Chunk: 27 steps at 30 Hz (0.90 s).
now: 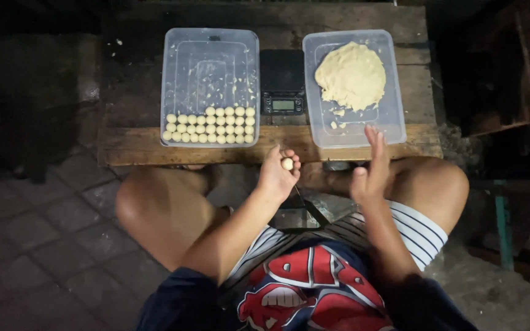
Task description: The person portions dough from a large mass in a plastic container, weighs each piece on a digital scale, rolls it into a ball, and places it into a second container. This process is repeated throughout the clip.
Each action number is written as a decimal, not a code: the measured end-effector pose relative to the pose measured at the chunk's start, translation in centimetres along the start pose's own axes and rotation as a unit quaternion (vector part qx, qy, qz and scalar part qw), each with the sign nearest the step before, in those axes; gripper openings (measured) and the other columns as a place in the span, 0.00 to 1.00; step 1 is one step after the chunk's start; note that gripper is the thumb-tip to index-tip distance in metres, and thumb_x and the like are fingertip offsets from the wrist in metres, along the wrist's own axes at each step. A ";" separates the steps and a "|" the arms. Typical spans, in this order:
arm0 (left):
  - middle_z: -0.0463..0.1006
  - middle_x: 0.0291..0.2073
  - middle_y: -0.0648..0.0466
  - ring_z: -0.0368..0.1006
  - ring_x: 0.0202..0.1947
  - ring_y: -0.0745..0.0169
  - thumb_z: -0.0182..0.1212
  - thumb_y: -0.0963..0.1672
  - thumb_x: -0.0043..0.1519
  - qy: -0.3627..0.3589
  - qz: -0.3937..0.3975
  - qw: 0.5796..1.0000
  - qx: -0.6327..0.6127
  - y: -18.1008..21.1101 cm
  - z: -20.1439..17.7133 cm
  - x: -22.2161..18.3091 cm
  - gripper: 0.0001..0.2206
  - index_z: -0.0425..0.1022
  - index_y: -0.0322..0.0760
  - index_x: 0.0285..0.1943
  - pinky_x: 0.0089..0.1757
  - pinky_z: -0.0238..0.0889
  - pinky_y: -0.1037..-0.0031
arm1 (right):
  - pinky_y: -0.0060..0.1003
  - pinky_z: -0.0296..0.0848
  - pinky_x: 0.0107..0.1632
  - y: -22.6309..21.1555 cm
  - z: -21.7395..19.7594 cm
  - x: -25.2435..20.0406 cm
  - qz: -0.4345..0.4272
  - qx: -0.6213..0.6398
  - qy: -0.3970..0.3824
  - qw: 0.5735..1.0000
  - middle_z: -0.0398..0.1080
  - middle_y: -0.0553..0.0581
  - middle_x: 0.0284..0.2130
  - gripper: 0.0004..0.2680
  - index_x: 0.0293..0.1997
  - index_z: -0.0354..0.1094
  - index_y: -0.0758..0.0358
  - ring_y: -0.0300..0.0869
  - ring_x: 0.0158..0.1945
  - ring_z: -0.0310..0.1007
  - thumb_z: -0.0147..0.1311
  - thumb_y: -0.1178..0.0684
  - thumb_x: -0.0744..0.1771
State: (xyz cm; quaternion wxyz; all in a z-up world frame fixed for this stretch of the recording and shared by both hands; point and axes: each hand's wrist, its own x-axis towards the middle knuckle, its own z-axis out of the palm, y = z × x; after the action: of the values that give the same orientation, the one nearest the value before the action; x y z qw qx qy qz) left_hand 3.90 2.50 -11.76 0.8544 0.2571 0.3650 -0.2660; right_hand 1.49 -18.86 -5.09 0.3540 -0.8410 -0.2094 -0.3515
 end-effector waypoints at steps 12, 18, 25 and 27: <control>0.69 0.21 0.56 0.60 0.16 0.67 0.54 0.53 0.69 0.053 0.128 0.987 0.078 3.9 -1.3 -0.4 0.15 0.71 0.42 0.40 0.22 0.52 0.78 | 0.53 0.69 0.59 3.8 -0.3 -3.9 0.226 0.060 -0.080 0.969 0.75 0.70 0.51 0.14 0.67 0.64 0.74 0.59 0.57 0.74 0.51 0.61 0.72; 0.70 0.21 0.56 0.62 0.16 0.67 0.54 0.55 0.66 0.065 0.098 0.988 0.102 5.6 0.2 -0.7 0.16 0.72 0.43 0.37 0.22 0.53 0.79 | 0.53 0.72 0.59 2.8 2.8 -4.4 0.180 0.090 -0.125 0.972 0.78 0.64 0.48 0.13 0.62 0.70 0.68 0.57 0.54 0.77 0.57 0.59 0.69; 0.69 0.15 0.52 0.61 0.08 0.64 0.43 0.56 0.71 -0.054 0.134 0.954 0.263 1.1 -0.7 1.9 0.25 0.75 0.35 0.36 0.16 0.50 0.78 | 0.51 0.72 0.58 -0.7 4.3 -3.4 0.135 0.086 -0.109 0.981 0.77 0.66 0.49 0.15 0.60 0.73 0.66 0.60 0.54 0.76 0.64 0.59 0.66; 0.69 0.14 0.52 0.62 0.08 0.64 0.47 0.55 0.71 -0.079 0.141 0.950 0.267 1.5 -1.0 2.9 0.23 0.76 0.35 0.35 0.16 0.50 0.78 | 0.52 0.73 0.58 -1.1 4.8 -3.3 0.130 0.104 -0.108 0.980 0.77 0.66 0.49 0.16 0.60 0.74 0.65 0.60 0.53 0.77 0.64 0.58 0.66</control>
State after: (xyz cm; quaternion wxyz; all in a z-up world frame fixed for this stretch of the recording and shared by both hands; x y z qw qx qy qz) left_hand 6.13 3.48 -14.22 0.8093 0.5031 0.1724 -0.2496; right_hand 0.77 -14.95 -9.46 0.4572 -0.8528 -0.1707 -0.1859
